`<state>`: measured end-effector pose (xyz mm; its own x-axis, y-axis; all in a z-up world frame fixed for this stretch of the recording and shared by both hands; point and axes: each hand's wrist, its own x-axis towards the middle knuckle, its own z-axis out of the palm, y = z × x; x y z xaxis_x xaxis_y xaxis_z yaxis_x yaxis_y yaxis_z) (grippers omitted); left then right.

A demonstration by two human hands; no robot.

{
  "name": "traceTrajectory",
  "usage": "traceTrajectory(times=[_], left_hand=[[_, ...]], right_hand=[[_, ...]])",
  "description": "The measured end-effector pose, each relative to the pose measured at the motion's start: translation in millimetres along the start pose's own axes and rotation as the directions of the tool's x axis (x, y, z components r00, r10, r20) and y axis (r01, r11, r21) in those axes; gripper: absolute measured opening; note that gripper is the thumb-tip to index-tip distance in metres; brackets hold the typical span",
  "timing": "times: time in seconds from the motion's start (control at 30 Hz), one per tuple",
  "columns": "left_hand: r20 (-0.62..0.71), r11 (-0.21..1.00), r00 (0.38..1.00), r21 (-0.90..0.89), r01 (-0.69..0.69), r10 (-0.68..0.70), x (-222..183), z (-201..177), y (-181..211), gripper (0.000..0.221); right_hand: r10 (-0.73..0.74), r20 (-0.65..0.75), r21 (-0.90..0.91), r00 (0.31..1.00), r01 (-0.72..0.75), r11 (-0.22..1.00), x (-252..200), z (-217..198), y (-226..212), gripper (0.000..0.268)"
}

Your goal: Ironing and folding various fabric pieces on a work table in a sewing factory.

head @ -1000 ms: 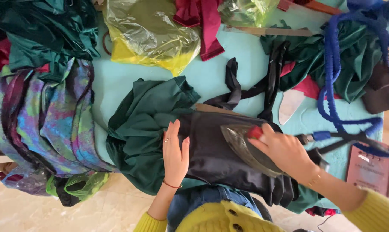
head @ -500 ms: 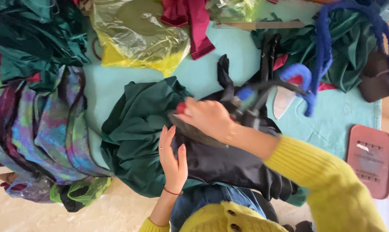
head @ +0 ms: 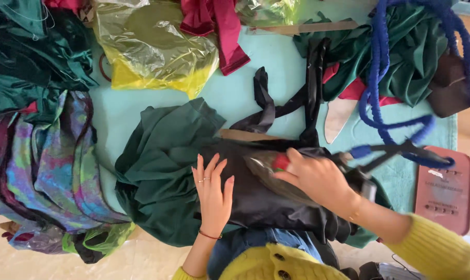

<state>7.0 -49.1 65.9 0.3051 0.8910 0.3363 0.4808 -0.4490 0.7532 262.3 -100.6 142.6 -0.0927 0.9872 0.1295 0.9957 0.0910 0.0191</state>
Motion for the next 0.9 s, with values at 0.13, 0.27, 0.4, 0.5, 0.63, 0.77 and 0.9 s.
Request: traceTrajectory(times=[0.13,0.27,0.4,0.5,0.63,0.77,0.9], left_hand=[[0.092,0.991,0.995,0.13,0.012,-0.024,5.2,1.7,9.7,0.033],[0.158,0.982,0.987,0.184,-0.035,0.006,10.9,4.6,7.9,0.034],[0.146,0.982,0.989,0.186,-0.039,0.012,12.0,12.2,-1.1,0.034],[0.144,0.973,0.989,0.225,-0.042,0.009,12.1,12.6,-5.8,0.034],[0.151,0.954,0.988,0.288,-0.085,0.042,21.8,17.5,-13.5,0.032],[0.202,0.926,0.971,0.326,-0.191,0.129,44.0,24.2,-14.0,0.03],[0.226,0.897,0.956,0.358,-0.261,0.188,61.0,41.4,-20.3,0.028]], right_hand=[[-0.015,0.074,0.072,0.997,0.009,0.997,-24.5,2.3,24.6,0.046],[-0.019,0.049,0.103,0.999,0.014,0.995,-25.1,5.0,24.0,0.047],[0.063,0.033,0.038,0.997,-0.064,0.997,-30.6,6.7,20.9,0.05],[0.066,0.028,0.049,0.997,-0.068,0.997,-32.1,6.9,20.1,0.054],[0.035,0.024,0.088,0.999,-0.037,0.995,-30.3,6.9,19.8,0.059],[-0.007,0.021,0.163,1.0,0.004,0.987,-28.3,4.3,23.2,0.059],[-0.021,0.012,0.169,1.0,0.019,0.985,-40.5,8.2,30.2,0.056]])
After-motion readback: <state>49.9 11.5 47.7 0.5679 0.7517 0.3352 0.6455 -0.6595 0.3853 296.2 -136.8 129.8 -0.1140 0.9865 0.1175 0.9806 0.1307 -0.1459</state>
